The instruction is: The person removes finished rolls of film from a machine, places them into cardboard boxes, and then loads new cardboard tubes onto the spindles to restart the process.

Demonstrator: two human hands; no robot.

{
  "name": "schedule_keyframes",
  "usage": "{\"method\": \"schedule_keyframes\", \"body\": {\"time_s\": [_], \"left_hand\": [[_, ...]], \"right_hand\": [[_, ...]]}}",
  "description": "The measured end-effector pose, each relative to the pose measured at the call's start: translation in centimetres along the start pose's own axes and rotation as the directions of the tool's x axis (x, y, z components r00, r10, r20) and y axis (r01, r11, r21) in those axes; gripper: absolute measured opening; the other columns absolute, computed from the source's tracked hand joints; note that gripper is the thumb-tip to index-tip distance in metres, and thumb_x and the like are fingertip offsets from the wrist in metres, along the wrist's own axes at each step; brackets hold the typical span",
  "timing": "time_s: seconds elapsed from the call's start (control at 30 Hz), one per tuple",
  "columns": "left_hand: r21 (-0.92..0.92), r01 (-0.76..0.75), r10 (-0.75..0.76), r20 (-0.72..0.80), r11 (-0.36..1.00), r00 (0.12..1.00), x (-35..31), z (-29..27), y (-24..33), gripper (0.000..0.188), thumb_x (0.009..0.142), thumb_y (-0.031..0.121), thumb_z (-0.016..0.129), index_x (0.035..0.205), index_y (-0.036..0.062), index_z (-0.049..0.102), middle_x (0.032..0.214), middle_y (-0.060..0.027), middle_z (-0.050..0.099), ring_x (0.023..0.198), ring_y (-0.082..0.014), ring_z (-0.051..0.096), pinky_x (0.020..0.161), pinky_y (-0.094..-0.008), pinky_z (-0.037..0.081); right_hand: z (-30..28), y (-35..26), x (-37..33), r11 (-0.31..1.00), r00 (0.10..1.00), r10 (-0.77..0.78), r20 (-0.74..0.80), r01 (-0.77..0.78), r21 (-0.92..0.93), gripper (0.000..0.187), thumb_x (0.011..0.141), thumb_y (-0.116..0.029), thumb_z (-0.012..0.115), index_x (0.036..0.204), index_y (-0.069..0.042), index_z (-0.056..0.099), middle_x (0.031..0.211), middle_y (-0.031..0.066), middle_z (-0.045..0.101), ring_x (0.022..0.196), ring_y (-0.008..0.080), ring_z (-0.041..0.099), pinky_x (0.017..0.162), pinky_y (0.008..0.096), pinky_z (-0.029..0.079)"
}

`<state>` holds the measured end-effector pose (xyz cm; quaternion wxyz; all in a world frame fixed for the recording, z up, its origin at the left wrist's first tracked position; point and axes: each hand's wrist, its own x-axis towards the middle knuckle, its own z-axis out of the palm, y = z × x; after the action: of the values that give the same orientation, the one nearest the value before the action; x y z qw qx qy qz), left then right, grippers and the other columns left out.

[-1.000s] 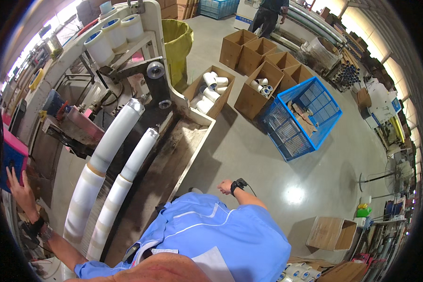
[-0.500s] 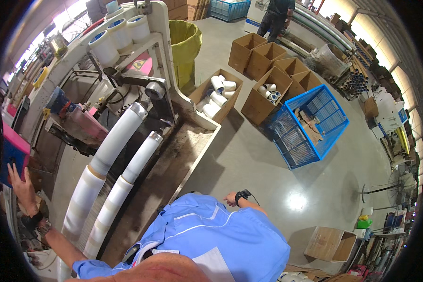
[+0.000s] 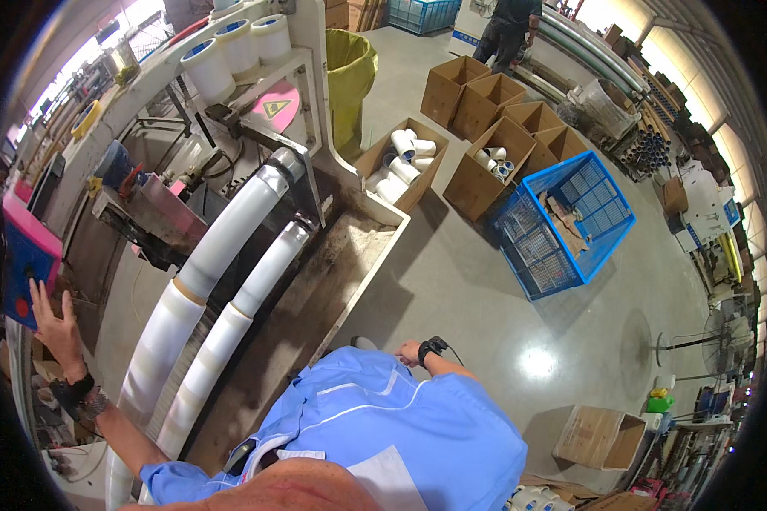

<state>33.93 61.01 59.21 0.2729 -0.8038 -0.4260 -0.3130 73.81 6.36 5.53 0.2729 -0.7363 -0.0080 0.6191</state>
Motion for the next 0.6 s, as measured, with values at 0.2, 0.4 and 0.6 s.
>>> {"method": "schedule_keyframes", "body": {"time_s": [0.2, 0.4, 0.6], "left_hand": [[-0.178, -0.044, -0.004, -0.260, 0.983, 0.965, -0.3, -2.9, 2.1, 0.046, 0.097, 0.019, 0.062, 0.138, 0.0019, 0.053, 0.151, -0.0185, 0.043, 0.137, -0.0345, 0.044, 0.112, -0.0449, 0.035], [-0.306, 0.157, -0.256, -0.319, 0.939, 0.913, -9.6, -0.8, 3.2, 0.036, 0.100, 0.022, 0.059, 0.128, -0.0001, 0.061, 0.137, -0.0189, 0.056, 0.124, -0.0342, 0.054, 0.106, -0.0434, 0.041], [-0.463, 0.478, -0.600, -0.157, 0.746, 0.784, -18.3, 2.7, 1.9, 0.035, 0.100, 0.025, 0.058, 0.121, -0.0024, 0.063, 0.122, -0.0177, 0.064, 0.113, -0.0305, 0.061, 0.099, -0.0395, 0.046]], "right_hand": [[0.0, 1.7, -1.4, 0.997, 0.997, 0.068, -0.045, -0.069, -0.021, 0.018, 0.090, -0.022, 0.065, 0.100, -0.007, 0.068, 0.070, 0.0004, 0.062, 0.059, 0.0142, 0.056, 0.057, 0.0339, 0.049], [1.2, 3.0, -0.4, 0.996, 0.996, 0.017, -0.087, -0.024, -0.083, 0.022, 0.084, -0.022, 0.069, 0.101, -0.008, 0.071, 0.074, 0.0053, 0.067, 0.066, 0.0193, 0.063, 0.063, 0.0348, 0.053], [1.3, 7.2, 5.2, 0.775, 0.932, -0.241, 0.270, 0.353, -0.525, 0.032, 0.079, -0.021, 0.071, 0.111, -0.014, 0.070, 0.087, 0.0093, 0.070, 0.082, 0.0222, 0.069, 0.072, 0.0356, 0.057]]}}
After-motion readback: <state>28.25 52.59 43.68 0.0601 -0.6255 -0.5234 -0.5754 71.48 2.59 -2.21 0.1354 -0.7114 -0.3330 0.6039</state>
